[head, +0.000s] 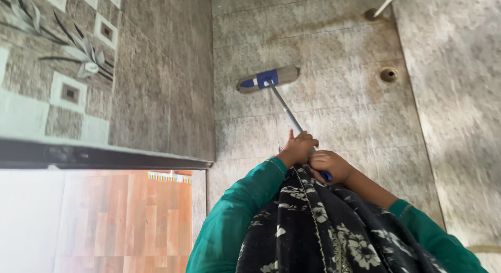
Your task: The person cleans the bathroom floor using a squeegee. They push water across the tiled surface in multiple directions.
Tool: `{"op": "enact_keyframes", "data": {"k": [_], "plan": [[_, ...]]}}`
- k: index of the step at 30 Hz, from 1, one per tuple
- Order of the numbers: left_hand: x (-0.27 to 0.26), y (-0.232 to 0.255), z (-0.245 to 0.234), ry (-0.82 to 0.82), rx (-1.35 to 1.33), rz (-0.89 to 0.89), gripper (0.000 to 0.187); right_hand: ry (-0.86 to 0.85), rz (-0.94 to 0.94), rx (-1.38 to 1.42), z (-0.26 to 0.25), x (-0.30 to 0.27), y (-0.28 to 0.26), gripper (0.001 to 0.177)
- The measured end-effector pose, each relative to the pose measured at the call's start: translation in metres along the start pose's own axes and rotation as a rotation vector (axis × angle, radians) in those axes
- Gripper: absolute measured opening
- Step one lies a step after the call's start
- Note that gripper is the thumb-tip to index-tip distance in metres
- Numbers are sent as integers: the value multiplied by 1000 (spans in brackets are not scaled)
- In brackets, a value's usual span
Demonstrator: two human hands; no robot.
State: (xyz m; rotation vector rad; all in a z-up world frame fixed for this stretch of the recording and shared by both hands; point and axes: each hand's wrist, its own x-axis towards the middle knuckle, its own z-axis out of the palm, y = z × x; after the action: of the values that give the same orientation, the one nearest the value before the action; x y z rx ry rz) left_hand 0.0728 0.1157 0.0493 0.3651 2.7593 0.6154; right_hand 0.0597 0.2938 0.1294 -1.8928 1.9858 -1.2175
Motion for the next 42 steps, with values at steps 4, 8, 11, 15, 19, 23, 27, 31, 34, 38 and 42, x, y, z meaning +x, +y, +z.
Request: {"op": "enact_keyframes", "data": {"k": [4,8,11,15,19,23,27,31,34,38,42], "plan": [[-31,85,5,-68,-49,99,33,142,76,-42,-16,-57,-82,10],[-60,136,4,-14,-142,474,59,202,140,-72,-16,-90,-146,10],[-84,157,4,28,-256,693,81,185,161,-20,-13,-105,-167,15],[-93,167,16,2,-342,657,59,156,173,2,-2,-128,-156,23],[-88,162,39,161,-321,661,25,313,-130,5,38,-151,-103,20],[-79,153,59,293,-441,696,19,384,-281,116,64,-186,-58,17],[-47,134,56,392,-503,798,24,331,-135,249,62,-191,-25,18],[13,97,66,418,-506,894,23,420,-396,181,34,-153,13,19],[85,75,74,-77,-297,659,12,307,-288,-22,-4,-114,40,15],[146,22,39,115,-164,664,7,104,-35,40,-69,-44,76,17],[182,-28,-4,434,-169,671,14,-151,179,0,-100,-2,124,15]]}}
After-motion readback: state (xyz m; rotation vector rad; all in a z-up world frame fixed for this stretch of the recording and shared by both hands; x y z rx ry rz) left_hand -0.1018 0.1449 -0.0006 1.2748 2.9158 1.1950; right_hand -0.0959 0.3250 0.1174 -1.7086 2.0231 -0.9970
